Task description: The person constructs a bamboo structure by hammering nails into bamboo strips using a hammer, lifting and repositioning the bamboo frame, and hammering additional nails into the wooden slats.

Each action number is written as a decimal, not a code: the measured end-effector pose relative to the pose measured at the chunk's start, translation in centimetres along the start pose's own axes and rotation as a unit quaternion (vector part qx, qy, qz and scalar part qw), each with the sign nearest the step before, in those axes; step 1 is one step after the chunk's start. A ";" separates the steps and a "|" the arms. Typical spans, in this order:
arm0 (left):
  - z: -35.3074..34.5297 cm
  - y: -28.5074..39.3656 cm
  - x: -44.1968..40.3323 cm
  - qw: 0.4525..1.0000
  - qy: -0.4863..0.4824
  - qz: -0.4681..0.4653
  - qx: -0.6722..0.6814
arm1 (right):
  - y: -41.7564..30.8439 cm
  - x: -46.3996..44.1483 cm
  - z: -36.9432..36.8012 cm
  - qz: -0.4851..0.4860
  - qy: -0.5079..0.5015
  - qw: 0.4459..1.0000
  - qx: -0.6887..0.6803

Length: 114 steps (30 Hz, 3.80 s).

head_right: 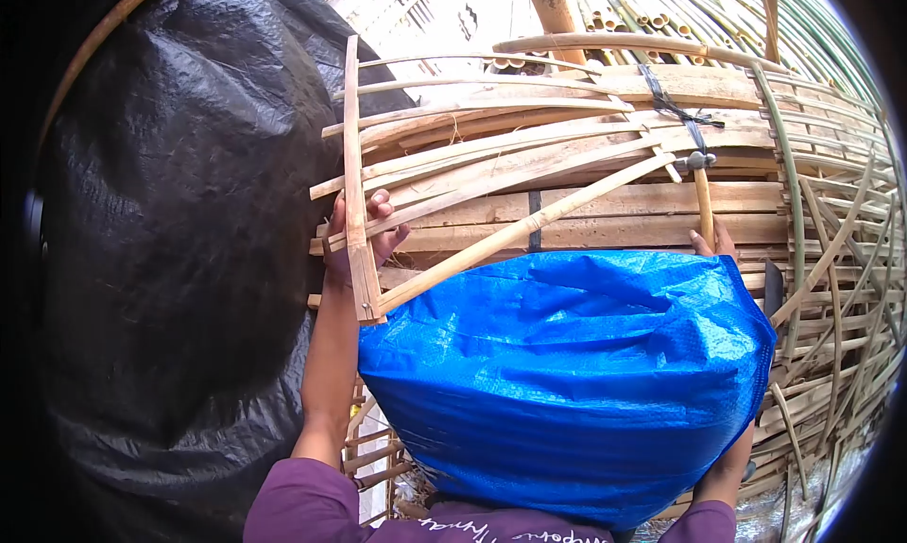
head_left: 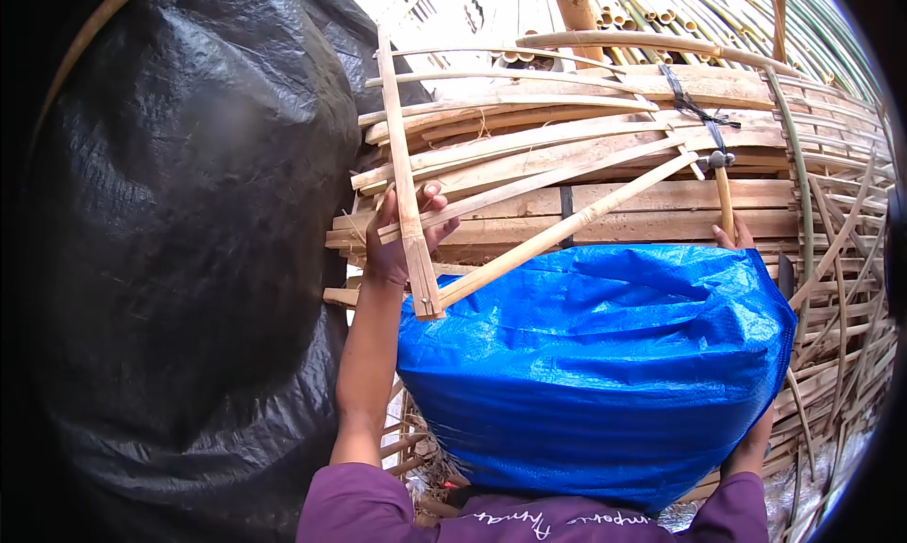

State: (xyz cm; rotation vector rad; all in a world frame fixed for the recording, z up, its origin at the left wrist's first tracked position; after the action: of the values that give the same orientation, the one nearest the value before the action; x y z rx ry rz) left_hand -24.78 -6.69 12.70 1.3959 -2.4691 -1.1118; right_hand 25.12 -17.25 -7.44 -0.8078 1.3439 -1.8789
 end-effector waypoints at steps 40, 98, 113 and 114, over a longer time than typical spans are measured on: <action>6.0 -3.5 0.0 0.880 0.389 0.102 -0.252 | -0.8 0.5 0.3 0.010 0.002 1.000 -0.006; -2.5 -25.9 -10.2 0.909 0.417 0.010 -0.003 | -4.0 3.0 0.8 -0.018 -0.007 0.965 -0.263; -6.3 -13.0 -9.1 0.831 0.136 0.180 -0.509 | -2.0 1.2 1.3 -0.005 0.032 0.965 -0.262; -4.6 -10.5 -9.7 0.787 0.138 0.111 -0.591 | -1.9 1.1 1.3 -0.006 0.030 0.964 -0.263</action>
State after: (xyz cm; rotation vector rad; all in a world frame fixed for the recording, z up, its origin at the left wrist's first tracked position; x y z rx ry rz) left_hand -9.89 -4.96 11.91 0.7200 -1.1463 -1.7166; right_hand 25.26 -18.38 -5.13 -1.0198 1.9191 -1.5760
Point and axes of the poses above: each hand's wrist, its own x-axis away from the middle knuckle, its own z-axis out of the back of the hand, y = z × x, the point moved 4 cm from there along -x, towards the middle knuckle, and after that the axes turned 3 degrees about -z, right-handed, at the moved point
